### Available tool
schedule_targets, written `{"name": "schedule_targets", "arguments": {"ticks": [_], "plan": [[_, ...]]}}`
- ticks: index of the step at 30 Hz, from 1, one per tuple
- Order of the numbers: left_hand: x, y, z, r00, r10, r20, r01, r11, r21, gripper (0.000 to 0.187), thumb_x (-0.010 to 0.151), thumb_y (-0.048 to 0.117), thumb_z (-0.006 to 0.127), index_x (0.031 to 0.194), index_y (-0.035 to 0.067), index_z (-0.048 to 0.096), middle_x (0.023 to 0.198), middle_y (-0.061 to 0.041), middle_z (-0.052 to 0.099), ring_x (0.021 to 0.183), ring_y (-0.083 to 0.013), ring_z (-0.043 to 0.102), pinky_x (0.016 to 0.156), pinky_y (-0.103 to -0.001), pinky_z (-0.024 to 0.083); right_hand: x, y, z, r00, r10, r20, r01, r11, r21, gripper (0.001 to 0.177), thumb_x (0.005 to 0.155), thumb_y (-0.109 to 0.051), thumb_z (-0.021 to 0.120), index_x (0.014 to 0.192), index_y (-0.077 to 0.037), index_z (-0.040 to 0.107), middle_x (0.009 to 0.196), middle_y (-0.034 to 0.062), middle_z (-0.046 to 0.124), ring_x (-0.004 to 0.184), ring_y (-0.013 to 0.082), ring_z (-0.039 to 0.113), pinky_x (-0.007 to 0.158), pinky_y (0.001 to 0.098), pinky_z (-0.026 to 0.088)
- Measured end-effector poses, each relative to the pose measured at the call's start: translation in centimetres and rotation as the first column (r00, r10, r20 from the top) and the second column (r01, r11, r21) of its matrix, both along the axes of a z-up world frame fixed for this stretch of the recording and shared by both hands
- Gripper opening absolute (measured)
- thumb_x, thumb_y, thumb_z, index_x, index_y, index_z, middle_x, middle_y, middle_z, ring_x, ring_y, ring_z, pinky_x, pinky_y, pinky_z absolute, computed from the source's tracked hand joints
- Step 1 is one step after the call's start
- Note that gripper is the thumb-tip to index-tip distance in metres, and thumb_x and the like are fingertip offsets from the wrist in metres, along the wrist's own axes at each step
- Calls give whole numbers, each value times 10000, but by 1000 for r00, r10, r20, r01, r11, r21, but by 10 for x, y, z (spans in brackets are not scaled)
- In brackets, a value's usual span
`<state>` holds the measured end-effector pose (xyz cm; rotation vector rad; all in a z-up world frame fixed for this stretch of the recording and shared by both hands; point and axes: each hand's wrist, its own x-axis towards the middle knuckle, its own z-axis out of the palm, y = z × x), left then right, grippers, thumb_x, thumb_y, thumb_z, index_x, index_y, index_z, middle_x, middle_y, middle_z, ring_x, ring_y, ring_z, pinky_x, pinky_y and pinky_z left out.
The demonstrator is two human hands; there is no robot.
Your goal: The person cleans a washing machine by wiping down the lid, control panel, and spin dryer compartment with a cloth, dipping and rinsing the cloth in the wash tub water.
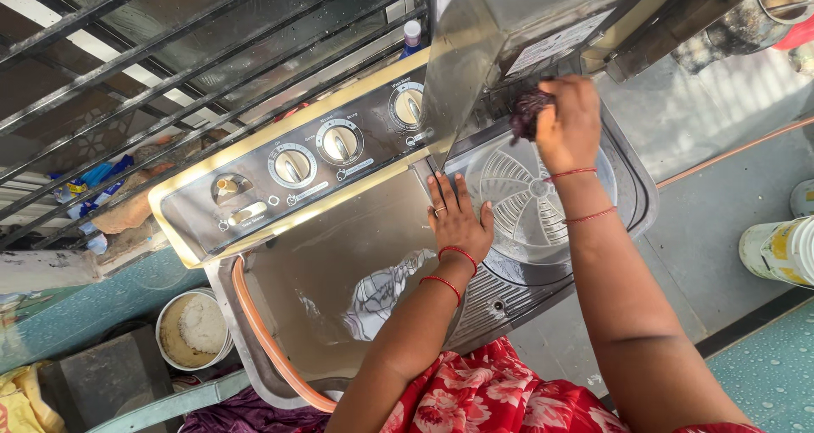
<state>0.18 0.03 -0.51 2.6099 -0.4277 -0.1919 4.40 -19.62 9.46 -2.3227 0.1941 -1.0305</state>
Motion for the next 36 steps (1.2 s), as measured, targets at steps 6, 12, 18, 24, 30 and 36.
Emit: {"name": "schedule_targets", "arguments": {"ticks": [6,12,18,24,30,36], "plan": [[1,2,5,1000,-5,-16,4,1000,-11,777,1010,487,421,1610,32,233,1700,-231,84,1580,-381,-27,1183,-599,222,-12,15,-24,966,-158,-204,81,936,-343,522,776,58,671,1277,-82,723,1228,142,606,1081,372,598,904,429,534],[2,1,1,1000,4,20,-5,1000,6,763,1017,488,430,1608,38,257,1701,-230,117,1590,-379,4,1196,-596,227,-56,-26,-38,880,-222,-420,217,974,-61,290,883,-44,685,1166,-103,707,1272,133,607,1146,356,615,965,453,533],[1,-1,0,1000,2,9,-3,1000,2,774,1015,490,452,1612,37,261,1697,-227,128,1589,-396,15,1189,-603,236,-66,15,-49,864,-356,-357,116,829,-548,520,707,-144,712,1219,-57,677,1268,179,639,1000,394,637,760,458,534],[1,1,1,1000,-25,16,24,996,86,822,932,439,485,1610,39,249,1692,-231,112,1571,-409,18,1166,-584,262,-69,-4,-64,619,389,-682,-19,876,482,335,869,-81,686,1203,-93,714,1165,122,764,1057,234,743,927,304,556],[0,-1,-4,997,-3,74,0,999,42,755,1015,474,454,1599,32,276,1694,-234,126,1580,-408,32,1166,-590,271,-73,-59,-55,820,87,-566,163,912,376,426,960,-100,643,1386,-91,628,1375,187,620,1267,337,575,1079,390,460],[-1,-1,-5,998,15,67,-15,1000,-2,738,1017,477,455,1591,39,307,1696,-224,137,1584,-399,30,1179,-596,257,-77,27,-87,749,-163,-642,-113,924,-366,615,890,-392,667,1448,-160,551,1573,227,376,1439,430,319,1129,602,259]]}}
